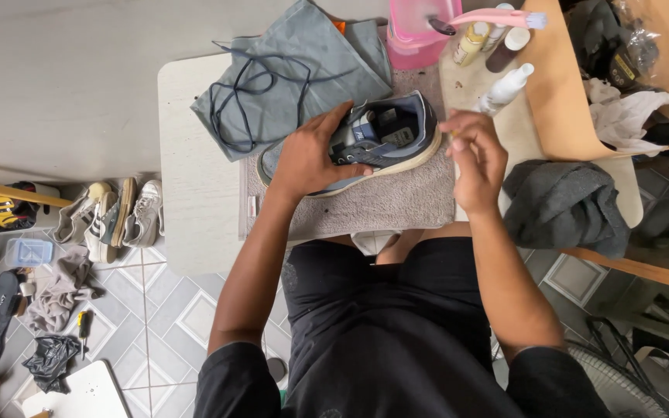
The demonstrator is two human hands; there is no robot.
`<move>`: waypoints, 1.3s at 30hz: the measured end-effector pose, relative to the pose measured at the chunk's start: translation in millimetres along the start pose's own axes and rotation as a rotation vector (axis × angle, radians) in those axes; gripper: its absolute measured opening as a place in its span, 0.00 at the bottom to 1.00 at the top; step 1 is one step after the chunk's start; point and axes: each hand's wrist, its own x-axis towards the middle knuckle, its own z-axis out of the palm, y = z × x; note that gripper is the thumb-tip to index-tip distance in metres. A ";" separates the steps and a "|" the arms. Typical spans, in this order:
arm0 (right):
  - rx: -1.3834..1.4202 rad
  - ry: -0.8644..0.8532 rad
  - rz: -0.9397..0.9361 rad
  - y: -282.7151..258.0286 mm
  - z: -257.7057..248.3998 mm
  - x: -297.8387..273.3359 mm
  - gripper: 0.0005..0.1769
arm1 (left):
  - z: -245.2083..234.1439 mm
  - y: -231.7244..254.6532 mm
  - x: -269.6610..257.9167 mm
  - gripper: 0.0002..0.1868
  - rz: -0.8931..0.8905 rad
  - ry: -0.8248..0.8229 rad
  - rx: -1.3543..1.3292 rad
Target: The person uses a small blade to scrape and trim the fabric on the tongue and collar of a blue sneaker. They repeatedly lift the tongue to access the inner lining and scrape away material, then inspect the interior and sides of the shoe.
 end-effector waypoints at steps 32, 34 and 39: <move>-0.669 -0.451 0.271 -2.1 67.9 78.0 0.24 | -4.4 8.4 -4.1 0.54 0.142 0.080 0.055; -0.573 -0.442 0.317 -0.1 62.6 75.4 0.25 | -5.3 9.1 -5.4 0.52 0.134 0.082 0.046; -0.759 -0.389 0.099 1.1 59.1 62.2 0.20 | -4.8 7.0 -5.9 0.52 0.151 0.077 0.019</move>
